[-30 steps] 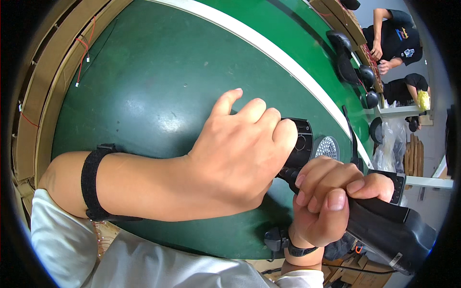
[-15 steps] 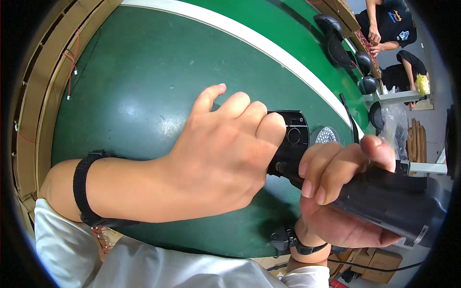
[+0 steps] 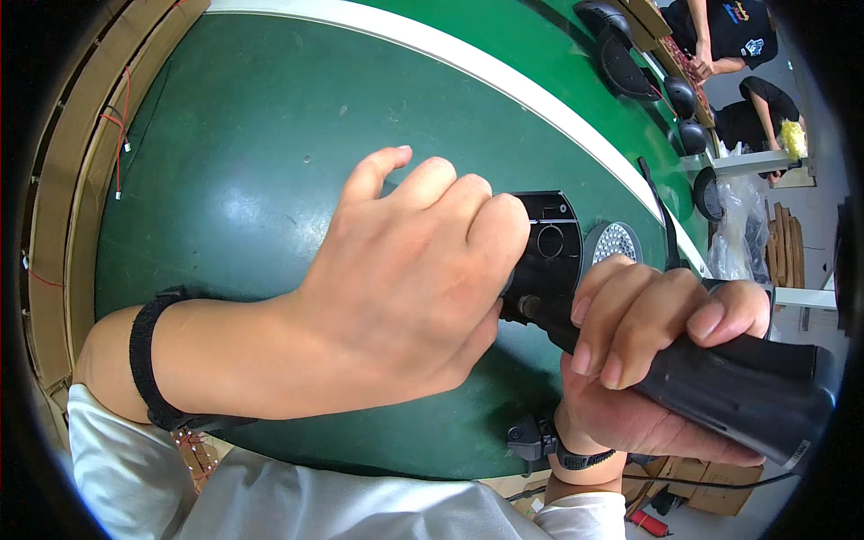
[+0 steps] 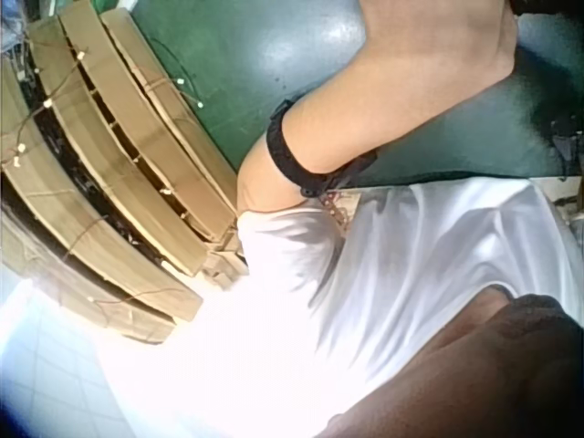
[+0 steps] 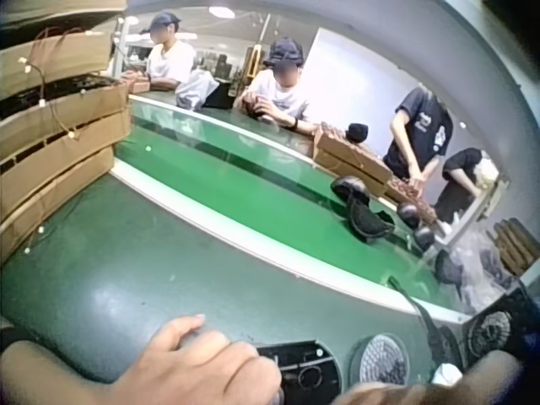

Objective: Using an electric screwdriver to fasten components inside a plastic electronic housing on an assembly line.

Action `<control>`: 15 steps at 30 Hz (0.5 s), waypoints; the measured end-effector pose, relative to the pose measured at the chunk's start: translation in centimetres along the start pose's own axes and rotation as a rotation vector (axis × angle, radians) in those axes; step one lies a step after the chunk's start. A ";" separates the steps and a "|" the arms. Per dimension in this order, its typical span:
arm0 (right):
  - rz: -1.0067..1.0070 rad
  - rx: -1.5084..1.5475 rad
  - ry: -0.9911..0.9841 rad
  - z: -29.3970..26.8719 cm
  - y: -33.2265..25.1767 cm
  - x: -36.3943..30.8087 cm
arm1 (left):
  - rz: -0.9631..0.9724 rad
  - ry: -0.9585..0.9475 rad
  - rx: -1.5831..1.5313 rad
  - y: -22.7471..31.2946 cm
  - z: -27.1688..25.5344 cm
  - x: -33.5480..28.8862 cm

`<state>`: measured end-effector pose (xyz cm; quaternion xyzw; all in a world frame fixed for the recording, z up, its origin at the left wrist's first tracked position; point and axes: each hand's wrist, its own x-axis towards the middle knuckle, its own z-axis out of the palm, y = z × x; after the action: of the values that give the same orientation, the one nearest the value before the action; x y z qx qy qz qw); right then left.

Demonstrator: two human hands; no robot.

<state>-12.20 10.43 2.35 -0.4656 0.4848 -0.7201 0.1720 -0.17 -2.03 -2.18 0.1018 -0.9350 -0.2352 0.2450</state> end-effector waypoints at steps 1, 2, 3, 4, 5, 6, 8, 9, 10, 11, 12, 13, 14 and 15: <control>-0.018 0.015 0.033 0.1 0.2 -0.1 | 0.002 0.000 -0.001 0.0 0.0 0.0; -0.037 0.029 0.066 0.2 0.4 -0.2 | 0.005 0.000 -0.002 -0.1 0.1 -0.1; -0.036 0.031 0.065 0.2 0.5 -0.2 | 0.003 0.000 -0.001 -0.2 0.1 -0.1; -0.041 0.029 0.061 0.2 0.4 -0.2 | 0.008 0.014 -0.008 -0.2 0.2 -0.1; -0.046 0.028 0.057 0.2 0.3 -0.2 | 0.013 0.027 -0.015 -0.2 0.2 -0.1; -0.046 0.026 0.057 0.2 0.2 -0.2 | 0.014 0.028 -0.016 -0.2 0.2 -0.1; -0.034 0.029 0.038 0.2 0.2 -0.1 | 0.014 0.037 0.002 -0.1 0.2 -0.1; -0.034 0.031 0.037 0.2 0.2 -0.1 | 0.013 0.037 0.003 -0.2 0.2 -0.1; -0.029 0.013 0.036 0.2 -0.1 0.0 | 0.012 0.036 -0.008 -0.3 0.2 -0.1; -0.024 -0.004 0.034 0.2 -0.3 0.2 | 0.012 0.036 -0.020 -0.3 0.2 -0.1; -0.024 -0.004 0.034 0.4 -0.4 0.3 | 0.012 0.036 -0.020 -0.3 0.2 -0.1; -0.019 -0.024 0.021 0.7 -0.5 0.5 | 0.011 0.021 -0.019 -0.2 0.2 -0.1; -0.014 -0.044 0.009 0.8 -0.5 0.5 | 0.009 0.006 -0.017 -0.2 0.2 -0.1; -0.014 -0.045 0.009 0.7 -0.4 0.4 | 0.010 0.006 -0.018 -0.1 0.2 -0.1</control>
<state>-11.72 9.99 2.95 -0.4693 0.4983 -0.7125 0.1543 -0.15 -2.03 -2.47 0.0957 -0.9327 -0.2422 0.2497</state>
